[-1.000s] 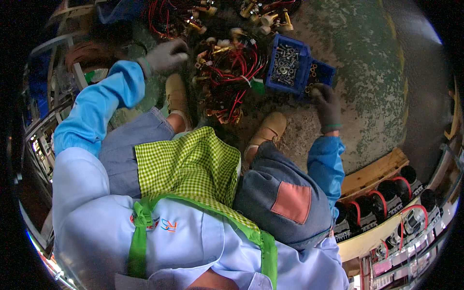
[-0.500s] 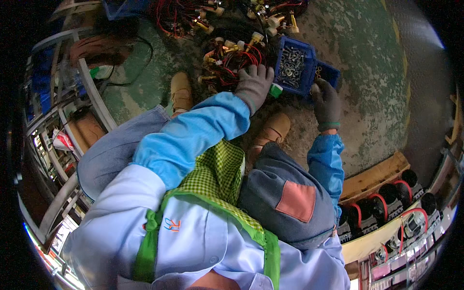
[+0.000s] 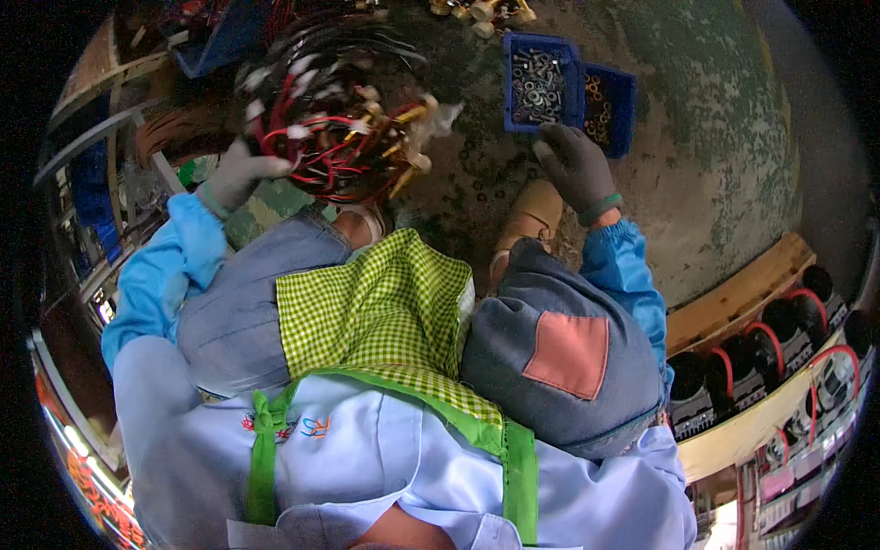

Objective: The person assembles wiring harnesses by hand, attaching connectors to wires and securing them.

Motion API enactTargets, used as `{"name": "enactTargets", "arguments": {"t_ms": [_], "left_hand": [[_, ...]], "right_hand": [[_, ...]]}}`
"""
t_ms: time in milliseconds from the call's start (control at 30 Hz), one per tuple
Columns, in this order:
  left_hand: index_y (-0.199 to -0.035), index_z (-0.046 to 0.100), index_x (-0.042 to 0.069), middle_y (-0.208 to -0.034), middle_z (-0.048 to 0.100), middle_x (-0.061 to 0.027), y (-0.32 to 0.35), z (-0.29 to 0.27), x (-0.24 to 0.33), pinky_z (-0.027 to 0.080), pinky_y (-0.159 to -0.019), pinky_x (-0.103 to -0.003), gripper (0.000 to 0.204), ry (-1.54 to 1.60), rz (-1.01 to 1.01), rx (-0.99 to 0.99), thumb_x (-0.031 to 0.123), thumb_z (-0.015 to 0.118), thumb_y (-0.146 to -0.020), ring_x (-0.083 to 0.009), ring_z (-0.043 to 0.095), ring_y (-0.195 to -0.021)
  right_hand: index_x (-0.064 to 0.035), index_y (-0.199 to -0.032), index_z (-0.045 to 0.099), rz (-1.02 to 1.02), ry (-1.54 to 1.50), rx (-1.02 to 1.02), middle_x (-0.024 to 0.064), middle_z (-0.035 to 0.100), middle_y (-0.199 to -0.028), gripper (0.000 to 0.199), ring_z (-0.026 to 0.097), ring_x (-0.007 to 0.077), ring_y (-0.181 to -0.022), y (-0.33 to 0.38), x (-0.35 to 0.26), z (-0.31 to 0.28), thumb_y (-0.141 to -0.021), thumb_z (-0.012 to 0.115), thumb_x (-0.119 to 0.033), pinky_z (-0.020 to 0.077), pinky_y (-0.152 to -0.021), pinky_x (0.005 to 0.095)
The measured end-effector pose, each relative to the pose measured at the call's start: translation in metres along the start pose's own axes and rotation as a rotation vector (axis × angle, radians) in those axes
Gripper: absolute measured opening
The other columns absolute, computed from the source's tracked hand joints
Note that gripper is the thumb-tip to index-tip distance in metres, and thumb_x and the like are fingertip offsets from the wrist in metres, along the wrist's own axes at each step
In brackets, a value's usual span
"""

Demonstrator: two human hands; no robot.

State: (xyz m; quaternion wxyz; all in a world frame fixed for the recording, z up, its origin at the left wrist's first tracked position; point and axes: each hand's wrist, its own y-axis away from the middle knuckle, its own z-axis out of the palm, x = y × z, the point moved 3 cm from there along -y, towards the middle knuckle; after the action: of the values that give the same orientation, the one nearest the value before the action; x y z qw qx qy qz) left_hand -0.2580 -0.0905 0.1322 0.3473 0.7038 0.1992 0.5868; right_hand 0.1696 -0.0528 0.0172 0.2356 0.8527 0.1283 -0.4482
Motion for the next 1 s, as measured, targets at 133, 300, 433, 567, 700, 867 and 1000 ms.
{"name": "enactTargets", "arguments": {"t_ms": [133,300,433,567,700,867,1000], "left_hand": [[-0.115,0.056,0.006,-0.104,0.060,-0.0050,0.024,-0.078,-0.067,0.046,-0.085,-0.033,0.048,-0.086,-0.215,0.136,0.020,0.073,-0.073,-0.0196,0.057,-0.098],[-0.105,0.061,0.007,-0.096,0.063,-0.0010,0.034,-0.088,-0.115,0.046,-0.080,-0.031,0.039,0.125,-0.498,0.293,0.031,0.071,-0.075,-0.0153,0.059,-0.089],[-0.104,0.060,0.006,-0.084,0.063,-0.0047,0.034,-0.097,-0.140,0.047,-0.073,-0.036,0.056,-0.278,-0.636,0.334,0.054,0.063,-0.076,-0.0179,0.060,-0.078],[-0.098,0.059,0.001,-0.084,0.063,-0.0174,0.031,-0.072,-0.098,0.048,-0.072,-0.042,0.058,-1.116,-0.622,-0.023,0.055,0.057,-0.077,-0.0302,0.062,-0.076],[-0.114,0.051,0.004,-0.104,0.059,-0.0148,0.007,-0.020,-0.016,0.042,-0.088,-0.043,0.051,-1.391,0.036,-0.051,0.038,0.063,-0.078,-0.0343,0.054,-0.100],[-0.120,0.047,0.006,-0.120,0.052,-0.0105,-0.010,-0.027,-0.044,0.004,-0.111,-0.049,0.069,-1.939,0.446,-0.080,0.041,0.073,-0.066,-0.0340,0.030,-0.130],[-0.121,0.047,0.006,-0.104,0.060,-0.0120,-0.033,-0.039,-0.085,0.014,-0.109,-0.048,0.076,-2.085,-0.483,-0.498,0.047,0.075,-0.063,-0.0314,0.052,-0.106]], "right_hand": [[-0.0040,-0.111,0.057,0.083,0.003,-0.035,0.0150,0.060,-0.101,0.033,0.059,0.0319,-0.092,-0.011,-0.007,0.005,-0.086,0.058,-0.025,0.0483,-0.077,0.0384],[-0.0041,-0.110,0.057,-0.008,-0.033,-0.118,0.0159,0.058,-0.104,0.034,0.058,0.0330,-0.094,-0.009,-0.003,0.027,-0.086,0.058,-0.028,0.0484,-0.078,0.0402],[-0.0051,-0.112,0.056,0.044,0.127,-0.267,0.0151,0.056,-0.110,0.038,0.058,0.0336,-0.095,-0.006,-0.005,0.038,-0.085,0.059,-0.031,0.0482,-0.080,0.0413],[-0.0059,-0.114,0.055,0.061,0.057,-0.315,0.0153,0.055,-0.111,0.040,0.057,0.0340,-0.094,-0.007,-0.008,0.044,-0.085,0.059,-0.033,0.0484,-0.079,0.0417],[-0.0032,-0.112,0.056,-0.075,0.266,-0.423,0.0166,0.058,-0.100,0.037,0.058,0.0337,-0.089,-0.027,-0.033,0.031,-0.081,0.061,-0.022,0.0474,-0.075,0.0401],[-0.0080,-0.122,0.050,-0.374,0.766,-0.676,0.0162,0.053,-0.112,0.049,0.054,0.0349,-0.098,-0.070,-0.086,0.020,-0.077,0.063,-0.020,0.0463,-0.080,0.0424],[-0.0131,-0.128,0.045,-0.554,1.014,-0.659,0.0131,0.036,-0.135,0.054,0.044,0.0311,-0.116,-0.117,-0.099,0.066,-0.077,0.063,-0.022,0.0444,-0.090,0.0422]]}}
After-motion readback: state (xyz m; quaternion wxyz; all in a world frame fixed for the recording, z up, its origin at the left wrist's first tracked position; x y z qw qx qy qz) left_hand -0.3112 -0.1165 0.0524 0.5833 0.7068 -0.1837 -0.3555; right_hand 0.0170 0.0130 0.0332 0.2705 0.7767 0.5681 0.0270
